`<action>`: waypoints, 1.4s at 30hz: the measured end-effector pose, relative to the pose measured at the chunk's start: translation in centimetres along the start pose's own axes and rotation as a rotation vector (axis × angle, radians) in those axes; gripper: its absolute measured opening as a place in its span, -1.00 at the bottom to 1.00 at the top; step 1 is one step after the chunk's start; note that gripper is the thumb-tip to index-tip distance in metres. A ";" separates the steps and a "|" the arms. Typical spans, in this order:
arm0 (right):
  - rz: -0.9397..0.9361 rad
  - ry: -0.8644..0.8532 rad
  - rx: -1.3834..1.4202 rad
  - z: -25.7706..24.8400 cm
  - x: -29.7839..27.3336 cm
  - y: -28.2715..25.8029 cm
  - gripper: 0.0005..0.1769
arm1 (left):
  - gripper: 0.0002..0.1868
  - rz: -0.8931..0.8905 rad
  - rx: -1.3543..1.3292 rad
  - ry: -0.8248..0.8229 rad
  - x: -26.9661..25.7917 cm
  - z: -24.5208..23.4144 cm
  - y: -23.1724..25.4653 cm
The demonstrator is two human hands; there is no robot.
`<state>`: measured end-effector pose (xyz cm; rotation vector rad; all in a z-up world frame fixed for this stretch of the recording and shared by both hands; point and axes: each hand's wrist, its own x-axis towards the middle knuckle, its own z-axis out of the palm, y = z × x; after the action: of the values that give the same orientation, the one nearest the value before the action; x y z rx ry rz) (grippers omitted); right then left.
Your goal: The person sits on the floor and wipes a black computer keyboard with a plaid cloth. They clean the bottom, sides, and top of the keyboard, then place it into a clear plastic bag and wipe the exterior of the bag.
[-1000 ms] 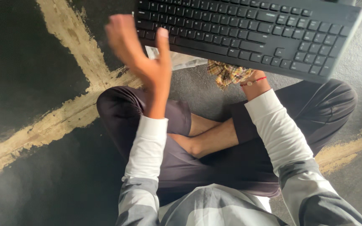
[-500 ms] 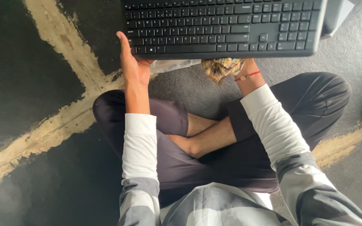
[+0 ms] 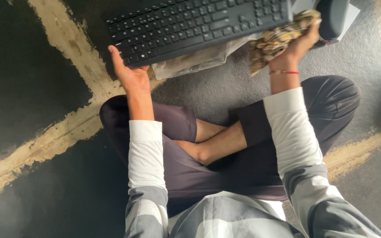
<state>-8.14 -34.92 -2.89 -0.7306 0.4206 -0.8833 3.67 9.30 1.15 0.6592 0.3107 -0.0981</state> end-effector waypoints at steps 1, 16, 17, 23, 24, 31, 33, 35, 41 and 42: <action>-0.037 0.023 -0.023 -0.6 0.7 -0.6 -0.39 | -0.31 0.015 0.002 0.004 0.2 -0.3 0.3; -0.685 -0.405 -1.359 7.7 -3.2 -0.5 -0.38 | -0.41 -0.096 0.104 0.088 1.5 -2.2 -4.1; -0.653 -0.411 -1.391 8.2 -3.5 -0.6 -0.43 | -0.41 -0.096 0.118 0.087 1.4 -2.2 -4.2; -0.533 -0.388 -1.468 8.5 -3.4 0.7 -0.45 | -0.47 -0.118 0.102 0.015 0.9 -1.6 -4.0; -0.521 -0.368 -1.495 8.2 -3.3 1.2 -0.43 | -0.49 -0.137 0.090 -0.001 0.8 -1.6 -4.0; -0.496 -0.430 -1.629 7.2 -3.0 3.4 -0.25 | -0.56 -0.183 0.044 0.090 3.0 -4.0 -4.4; -0.484 -0.454 -1.743 7.5 -4.0 3.0 -0.29 | -0.59 -0.223 0.057 0.148 3.6 -5.2 -4.6; -0.469 -0.437 -1.863 7.9 -4.8 2.8 -0.28 | -0.60 -0.259 0.085 0.185 4.1 -5.8 -4.9; -0.514 -0.517 -1.947 7.1 -5.7 3.5 -0.28 | -0.57 -0.160 0.228 0.381 4.6 -5.7 -5.6; -0.401 -0.550 -1.869 7.0 -5.6 3.8 -0.29 | -0.56 -0.144 0.241 0.402 4.6 -5.5 -5.7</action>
<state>-5.08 -25.97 -0.62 -2.7610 0.5352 -0.3709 5.63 8.24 -7.71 0.8955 0.7425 -0.1414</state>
